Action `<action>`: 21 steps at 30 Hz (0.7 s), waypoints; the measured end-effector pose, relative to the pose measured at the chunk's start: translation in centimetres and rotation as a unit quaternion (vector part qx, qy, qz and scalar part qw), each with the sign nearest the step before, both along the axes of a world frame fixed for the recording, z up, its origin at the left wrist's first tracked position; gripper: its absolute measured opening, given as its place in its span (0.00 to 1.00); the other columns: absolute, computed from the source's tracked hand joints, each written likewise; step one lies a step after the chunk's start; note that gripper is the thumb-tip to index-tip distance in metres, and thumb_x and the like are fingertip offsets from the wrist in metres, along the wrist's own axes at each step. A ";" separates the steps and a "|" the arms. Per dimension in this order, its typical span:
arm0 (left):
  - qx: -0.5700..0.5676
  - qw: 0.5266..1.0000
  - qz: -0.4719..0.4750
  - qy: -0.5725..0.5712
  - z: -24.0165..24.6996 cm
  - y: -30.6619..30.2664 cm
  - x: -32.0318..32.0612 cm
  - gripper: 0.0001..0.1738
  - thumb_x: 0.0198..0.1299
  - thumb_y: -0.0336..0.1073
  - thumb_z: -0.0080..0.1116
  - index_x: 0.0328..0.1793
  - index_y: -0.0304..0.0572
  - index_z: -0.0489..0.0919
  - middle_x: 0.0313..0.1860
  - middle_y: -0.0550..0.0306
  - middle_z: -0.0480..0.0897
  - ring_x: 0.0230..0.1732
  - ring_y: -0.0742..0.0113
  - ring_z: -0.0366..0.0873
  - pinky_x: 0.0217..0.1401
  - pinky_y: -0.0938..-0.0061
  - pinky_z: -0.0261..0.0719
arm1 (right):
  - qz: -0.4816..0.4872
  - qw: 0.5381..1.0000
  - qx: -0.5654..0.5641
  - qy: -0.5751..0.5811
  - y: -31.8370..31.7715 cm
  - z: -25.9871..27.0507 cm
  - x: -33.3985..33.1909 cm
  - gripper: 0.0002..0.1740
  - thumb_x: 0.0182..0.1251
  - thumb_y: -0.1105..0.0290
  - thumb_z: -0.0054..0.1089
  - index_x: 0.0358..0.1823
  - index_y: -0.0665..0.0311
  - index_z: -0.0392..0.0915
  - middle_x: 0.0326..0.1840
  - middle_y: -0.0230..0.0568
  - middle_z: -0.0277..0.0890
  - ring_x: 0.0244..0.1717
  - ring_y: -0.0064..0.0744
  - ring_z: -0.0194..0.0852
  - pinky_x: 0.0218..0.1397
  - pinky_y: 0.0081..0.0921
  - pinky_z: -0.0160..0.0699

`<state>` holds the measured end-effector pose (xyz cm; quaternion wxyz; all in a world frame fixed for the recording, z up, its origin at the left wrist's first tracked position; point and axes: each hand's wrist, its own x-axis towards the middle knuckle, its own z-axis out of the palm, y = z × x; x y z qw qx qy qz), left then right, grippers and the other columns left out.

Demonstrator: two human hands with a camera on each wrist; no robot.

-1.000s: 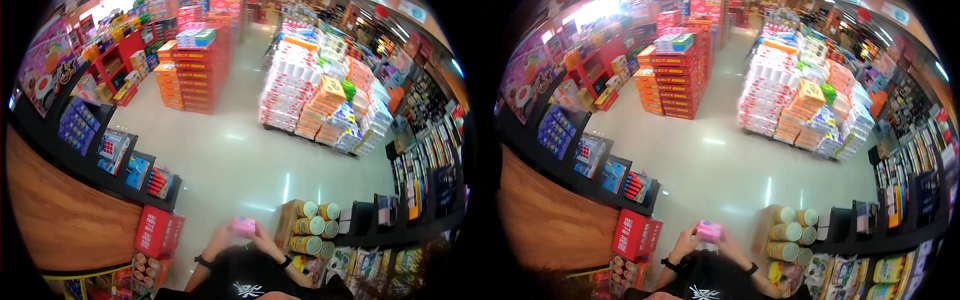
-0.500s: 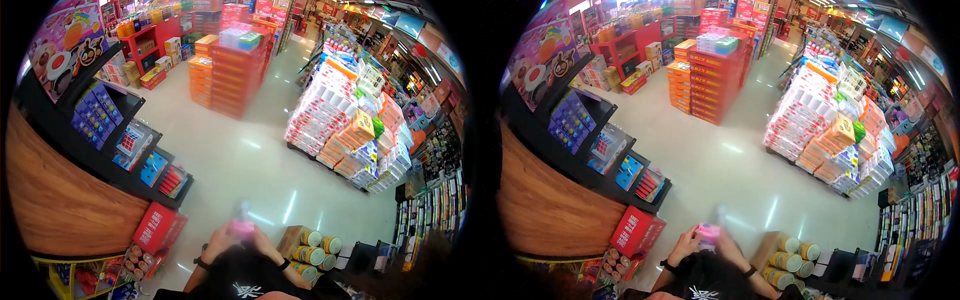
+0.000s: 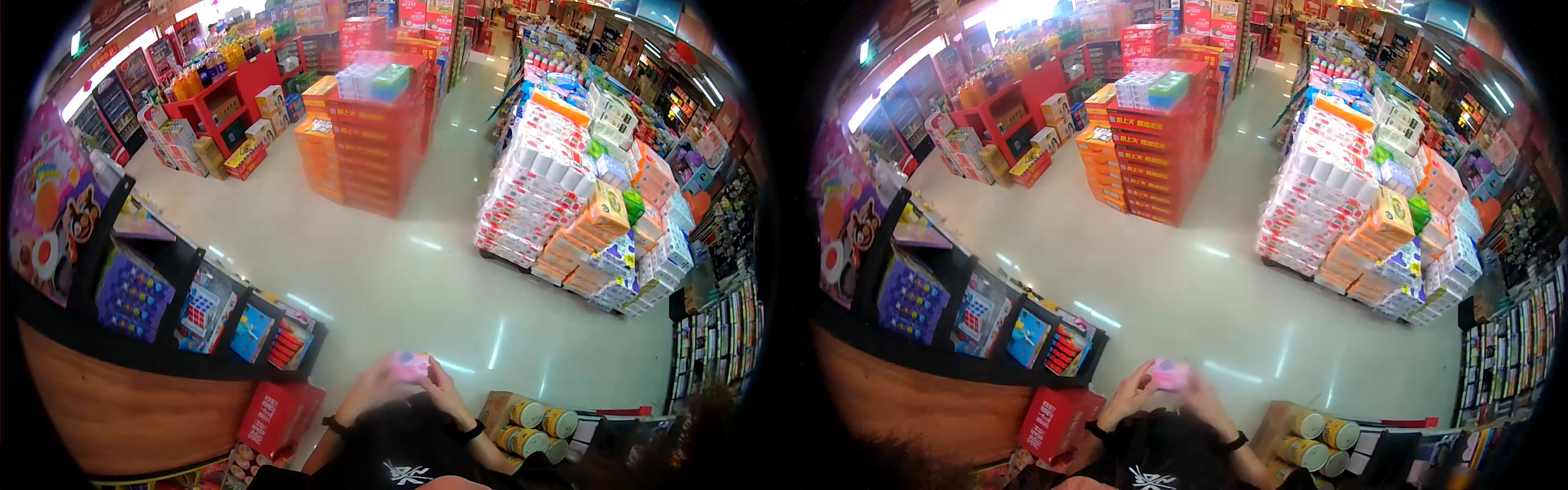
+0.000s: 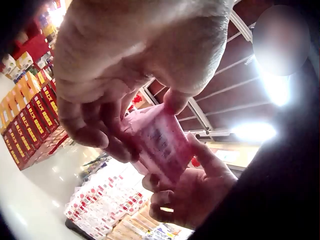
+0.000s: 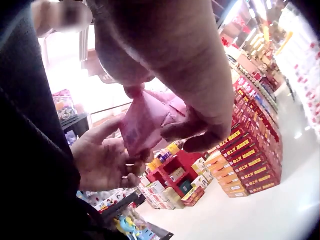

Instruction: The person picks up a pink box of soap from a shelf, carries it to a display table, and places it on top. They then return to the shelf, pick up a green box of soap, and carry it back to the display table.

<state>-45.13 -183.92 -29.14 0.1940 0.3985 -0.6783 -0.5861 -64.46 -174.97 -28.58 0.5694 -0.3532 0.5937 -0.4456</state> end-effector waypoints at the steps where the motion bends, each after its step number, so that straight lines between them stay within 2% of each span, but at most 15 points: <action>1: 0.011 1.000 0.003 0.004 -0.1 -1.3 -0.8 0.36 0.71 0.42 0.59 0.80 0.36 0.61 0.49 0.47 0.86 0.47 0.66 0.83 0.53 0.70 0.80 | -0.006 1.000 -0.006 0.005 -1.2 0.1 -0.8 0.37 0.77 0.65 0.56 0.79 0.71 0.51 0.66 0.47 0.74 0.62 0.30 0.74 0.64 0.28 0.73; 4: 0.023 0.998 0.013 0.054 -0.6 -4.7 -3.2 0.36 0.71 0.37 0.60 0.80 0.36 0.60 0.53 0.46 0.85 0.52 0.65 0.83 0.58 0.69 0.80 | -0.016 0.997 -0.049 0.053 -4.2 -1.8 -2.9 0.38 0.75 0.66 0.59 0.79 0.72 0.51 0.64 0.47 0.74 0.60 0.30 0.74 0.62 0.28 0.74; 7: 0.011 0.998 0.001 0.068 -1.3 -7.7 -5.0 0.35 0.71 0.34 0.60 0.80 0.36 0.59 0.59 0.45 0.82 0.56 0.64 0.82 0.60 0.69 0.79 | -0.042 0.990 -0.110 0.080 -6.8 -3.3 -4.8 0.36 0.73 0.70 0.62 0.76 0.71 0.56 0.62 0.45 0.75 0.59 0.28 0.75 0.62 0.29 0.74; 10: -0.012 0.991 -0.009 0.131 -1.6 -10.4 -7.5 0.33 0.71 0.32 0.59 0.78 0.36 0.60 0.63 0.46 0.79 0.60 0.64 0.80 0.62 0.68 0.79 | -0.077 0.980 -0.179 0.041 -9.9 -6.1 -6.6 0.32 0.70 0.74 0.64 0.73 0.69 0.61 0.62 0.44 0.75 0.59 0.28 0.74 0.63 0.29 0.74; 12: 0.013 0.994 0.000 0.108 -1.0 -11.4 -8.6 0.30 0.70 0.28 0.58 0.75 0.35 0.62 0.64 0.47 0.78 0.63 0.64 0.78 0.63 0.67 0.78 | -0.078 0.978 -0.184 0.056 -11.2 -7.3 -7.7 0.31 0.69 0.76 0.64 0.71 0.68 0.63 0.63 0.43 0.74 0.59 0.29 0.74 0.63 0.30 0.74; 13: 0.025 0.995 0.007 0.098 -0.7 -12.0 -9.0 0.28 0.70 0.27 0.58 0.74 0.35 0.63 0.64 0.47 0.77 0.64 0.63 0.77 0.64 0.66 0.78 | -0.076 0.977 -0.188 0.065 -11.8 -7.5 -8.2 0.31 0.69 0.77 0.65 0.71 0.68 0.64 0.63 0.43 0.74 0.59 0.29 0.74 0.64 0.30 0.74; 16: 0.006 0.993 0.014 0.115 -2.7 -13.6 -9.4 0.24 0.70 0.22 0.56 0.70 0.35 0.65 0.62 0.49 0.77 0.65 0.62 0.76 0.66 0.66 0.77 | -0.084 0.974 -0.211 -0.008 -13.6 -6.4 -8.9 0.29 0.68 0.79 0.64 0.70 0.68 0.66 0.67 0.44 0.70 0.62 0.30 0.73 0.66 0.32 0.74; 19: -0.030 0.986 0.063 0.154 -3.9 -15.6 -10.0 0.26 0.68 0.33 0.62 0.70 0.34 0.70 0.58 0.47 0.82 0.56 0.64 0.82 0.56 0.69 0.81 | -0.091 0.957 -0.274 -0.017 -16.8 -4.4 -9.2 0.27 0.68 0.81 0.63 0.67 0.69 0.69 0.71 0.44 0.64 0.63 0.32 0.71 0.68 0.33 0.74; 21: -0.033 0.981 0.078 0.174 -4.2 -17.2 -10.8 0.26 0.68 0.32 0.62 0.70 0.34 0.70 0.57 0.47 0.82 0.56 0.62 0.82 0.57 0.68 0.81 | -0.072 0.953 -0.287 0.068 -18.9 -4.9 -10.0 0.27 0.67 0.82 0.63 0.68 0.68 0.70 0.72 0.45 0.60 0.65 0.33 0.70 0.69 0.33 0.74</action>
